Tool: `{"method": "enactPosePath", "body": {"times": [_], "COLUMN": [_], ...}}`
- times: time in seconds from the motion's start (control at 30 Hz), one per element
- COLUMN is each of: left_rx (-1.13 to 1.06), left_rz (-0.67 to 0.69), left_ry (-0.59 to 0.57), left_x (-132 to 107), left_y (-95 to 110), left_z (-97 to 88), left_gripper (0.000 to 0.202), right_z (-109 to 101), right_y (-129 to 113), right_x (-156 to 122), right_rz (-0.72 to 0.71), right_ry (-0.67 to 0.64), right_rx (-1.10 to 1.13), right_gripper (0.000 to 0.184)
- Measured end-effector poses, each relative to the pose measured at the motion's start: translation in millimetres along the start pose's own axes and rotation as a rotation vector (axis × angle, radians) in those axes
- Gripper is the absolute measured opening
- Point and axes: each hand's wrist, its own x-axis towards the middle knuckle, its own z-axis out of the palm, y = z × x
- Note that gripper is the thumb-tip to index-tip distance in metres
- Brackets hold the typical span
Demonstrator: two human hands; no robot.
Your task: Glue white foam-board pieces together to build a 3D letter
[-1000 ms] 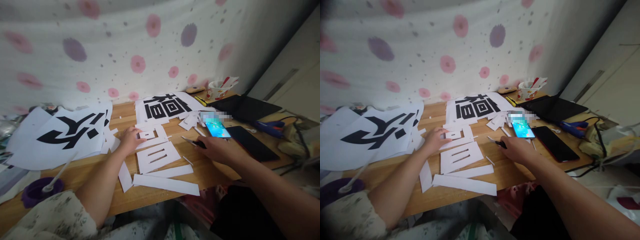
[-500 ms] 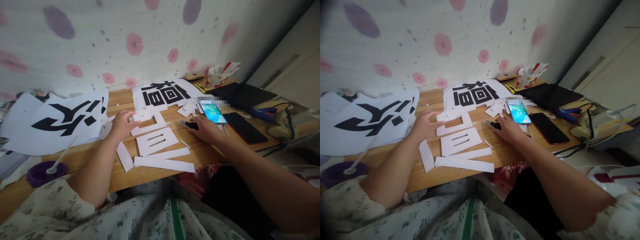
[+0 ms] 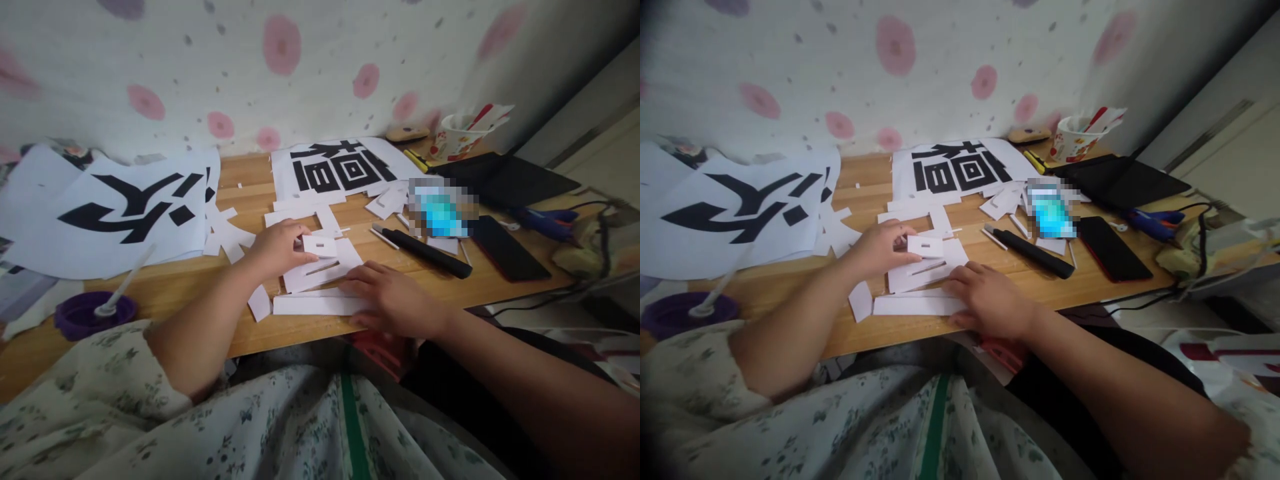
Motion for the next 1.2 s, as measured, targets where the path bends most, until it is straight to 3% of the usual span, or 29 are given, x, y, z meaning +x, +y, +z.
{"method": "enactPosePath", "body": {"times": [0.2, 0.33, 0.43, 0.5, 0.57, 0.67, 0.73, 0.87, 1.0, 1.13, 1.2], "left_rx": [0.180, 0.139, -0.013, -0.163, -0.273, -0.235, -0.127, 0.033, -0.024, -0.347, -0.522], "left_rz": [0.028, 0.037, 0.051, 0.062, 0.103, 0.232, 0.299, 0.371, 0.342, 0.263, 0.221], "left_ry": [-0.155, -0.073, -0.016, -0.106, -0.295, -0.539, -0.584, -0.525, -0.436, -0.425, -0.429], "left_x": [1, 0, -5, -9, -14, -19, -21, -24, -27, -32, -34], "left_y": [-2, 0, 7, 11, 16, 20, 23, 30, 40, 47, 48], "left_z": [6.4, 2.4, -6.8, -15.1, -21.9, -22.9, -17.6, -7.0, -6.7, -5.9, -3.4], "left_gripper": [0.042, 0.048, 0.038, 0.032, 0.031, 0.030, 0.024, 0.012, 0.007, 0.033, 0.035], "right_z": [-3, -4, -5, -5, -5, -3, 0, 1, -12, -30, -36], "right_y": [10, 4, 1, 2, 5, 12, 15, 17, 13, 10, 12], "right_x": [2, 4, 3, 1, -3, -8, -8, -7, -6, -5, -5], "right_rz": [0.039, 0.083, 0.126, 0.158, 0.175, 0.154, 0.139, 0.123, 0.068, 0.022, 0.073], "right_ry": [-0.008, -0.024, -0.063, -0.067, -0.031, 0.030, 0.026, -0.005, 0.133, 0.338, 0.532], "right_rx": [0.011, 0.008, 0.005, -0.020, -0.049, -0.084, -0.131, -0.206, -0.188, -0.226, -0.210], "right_gripper": [0.029, 0.031, 0.021, 0.014, 0.016, 0.019, 0.019, 0.014, 0.019, 0.019, 0.020]}}
